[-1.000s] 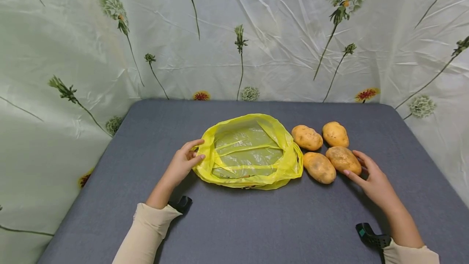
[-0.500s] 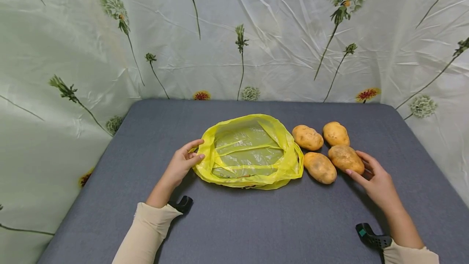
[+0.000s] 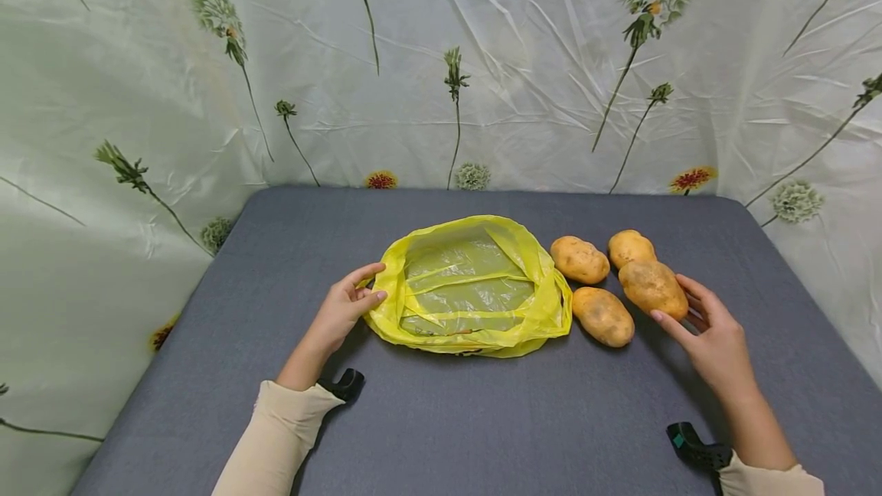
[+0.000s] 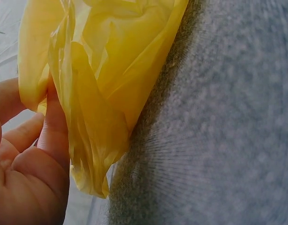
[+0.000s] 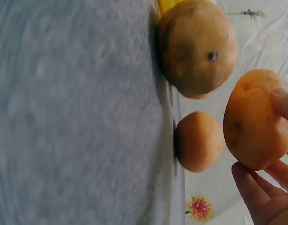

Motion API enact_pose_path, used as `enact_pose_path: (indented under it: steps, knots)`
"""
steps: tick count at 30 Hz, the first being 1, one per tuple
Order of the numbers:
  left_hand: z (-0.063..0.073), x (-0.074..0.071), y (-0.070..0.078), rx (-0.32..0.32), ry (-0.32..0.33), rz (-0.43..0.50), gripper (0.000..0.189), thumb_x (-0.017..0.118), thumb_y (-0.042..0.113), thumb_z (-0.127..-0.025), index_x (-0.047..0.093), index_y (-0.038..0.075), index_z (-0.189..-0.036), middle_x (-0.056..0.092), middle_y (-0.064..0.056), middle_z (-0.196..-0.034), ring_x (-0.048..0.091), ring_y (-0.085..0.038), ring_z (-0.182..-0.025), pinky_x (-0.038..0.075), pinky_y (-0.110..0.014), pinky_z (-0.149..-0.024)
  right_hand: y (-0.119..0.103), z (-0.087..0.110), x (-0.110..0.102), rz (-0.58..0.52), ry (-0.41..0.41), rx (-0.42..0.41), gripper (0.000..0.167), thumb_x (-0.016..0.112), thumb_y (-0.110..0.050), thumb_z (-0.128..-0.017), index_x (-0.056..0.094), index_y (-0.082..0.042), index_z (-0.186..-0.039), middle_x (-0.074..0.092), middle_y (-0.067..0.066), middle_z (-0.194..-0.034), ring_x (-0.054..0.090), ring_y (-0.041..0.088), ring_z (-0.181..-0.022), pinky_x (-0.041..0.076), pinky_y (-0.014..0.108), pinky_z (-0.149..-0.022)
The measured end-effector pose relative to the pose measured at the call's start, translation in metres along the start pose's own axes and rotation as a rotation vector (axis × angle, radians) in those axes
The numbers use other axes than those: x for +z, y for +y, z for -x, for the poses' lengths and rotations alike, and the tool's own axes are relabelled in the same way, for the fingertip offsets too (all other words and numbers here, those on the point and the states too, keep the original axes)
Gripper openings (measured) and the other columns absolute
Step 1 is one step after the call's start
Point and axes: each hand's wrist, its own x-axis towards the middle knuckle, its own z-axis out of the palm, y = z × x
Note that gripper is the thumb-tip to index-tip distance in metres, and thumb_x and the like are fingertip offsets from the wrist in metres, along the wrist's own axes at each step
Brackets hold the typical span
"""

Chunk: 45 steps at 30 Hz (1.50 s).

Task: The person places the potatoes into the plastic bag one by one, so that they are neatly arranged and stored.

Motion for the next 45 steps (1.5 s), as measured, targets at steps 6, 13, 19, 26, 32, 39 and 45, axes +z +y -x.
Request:
enact_pose_path:
  steps: [6, 13, 19, 26, 32, 39, 45]
  knots:
    - [0.001, -0.001, 0.0, -0.002, 0.0, -0.007, 0.048, 0.061, 0.002, -0.084, 0.044, 0.0, -0.129, 0.051, -0.011, -0.088, 0.049, -0.01, -0.064, 0.042, -0.02, -0.055, -0.007, -0.004, 0.005, -0.046, 0.017, -0.037, 0.065, 0.074, 0.006, -0.068, 0.048, -0.002, -0.127, 0.05, 0.015, -0.121, 0.045, -0.005, -0.102, 0.035, 0.005, -0.077]
    - [0.002, -0.001, 0.0, 0.0, -0.006, 0.0, 0.048, 0.061, 0.002, -0.084, 0.044, 0.0, -0.129, 0.05, -0.011, -0.085, 0.049, -0.01, -0.064, 0.042, -0.02, -0.055, -0.023, -0.013, 0.012, -0.045, -0.001, -0.088, 0.067, 0.075, 0.009, -0.065, 0.05, -0.002, -0.126, 0.051, 0.014, -0.119, 0.046, -0.007, -0.101, 0.036, 0.005, -0.077]
    - [0.001, -0.002, -0.002, 0.004, -0.008, -0.001, 0.047, 0.061, 0.002, -0.084, 0.044, -0.001, -0.128, 0.05, -0.01, -0.081, 0.048, -0.01, -0.062, 0.042, -0.02, -0.054, -0.036, -0.021, 0.02, -0.054, -0.002, -0.142, 0.069, 0.076, 0.013, -0.06, 0.051, 0.001, -0.123, 0.053, 0.016, -0.115, 0.046, -0.007, -0.099, 0.037, 0.006, -0.075]
    - [0.0, -0.002, -0.001, -0.004, -0.012, -0.007, 0.047, 0.061, 0.003, -0.084, 0.045, 0.0, -0.128, 0.049, -0.011, -0.077, 0.047, -0.01, -0.061, 0.041, -0.019, -0.054, -0.047, -0.029, 0.031, -0.079, -0.027, -0.185, 0.069, 0.076, 0.012, -0.061, 0.051, -0.001, -0.124, 0.053, 0.01, -0.115, 0.049, -0.005, -0.097, 0.038, 0.007, -0.075]
    - [0.0, -0.002, 0.0, -0.003, -0.013, -0.011, 0.047, 0.061, 0.003, -0.085, 0.044, 0.0, -0.128, 0.048, -0.01, -0.072, 0.046, -0.01, -0.06, 0.04, -0.019, -0.053, -0.064, -0.036, 0.042, -0.125, -0.074, -0.21, 0.066, 0.075, 0.014, -0.062, 0.05, 0.006, -0.122, 0.053, 0.021, -0.114, 0.048, -0.005, -0.097, 0.038, 0.008, -0.076]
    - [-0.001, -0.001, 0.001, 0.007, -0.022, -0.007, 0.047, 0.061, 0.002, -0.085, 0.044, 0.001, -0.129, 0.048, -0.007, -0.071, 0.046, -0.01, -0.06, 0.04, -0.02, -0.053, -0.1, -0.043, 0.054, -0.106, -0.118, -0.264, 0.059, 0.072, 0.016, -0.063, 0.049, 0.015, -0.116, 0.053, 0.026, -0.109, 0.052, 0.008, -0.096, 0.039, 0.009, -0.075]
    - [0.0, -0.001, 0.0, 0.007, -0.013, -0.001, 0.047, 0.061, 0.002, -0.084, 0.045, 0.001, -0.129, 0.049, -0.008, -0.074, 0.047, -0.01, -0.06, 0.041, -0.019, -0.053, -0.091, -0.054, 0.079, -0.157, -0.215, -0.19, 0.058, 0.072, 0.003, -0.071, 0.047, 0.006, -0.124, 0.05, 0.021, -0.118, 0.052, 0.032, -0.101, 0.042, 0.015, -0.077]
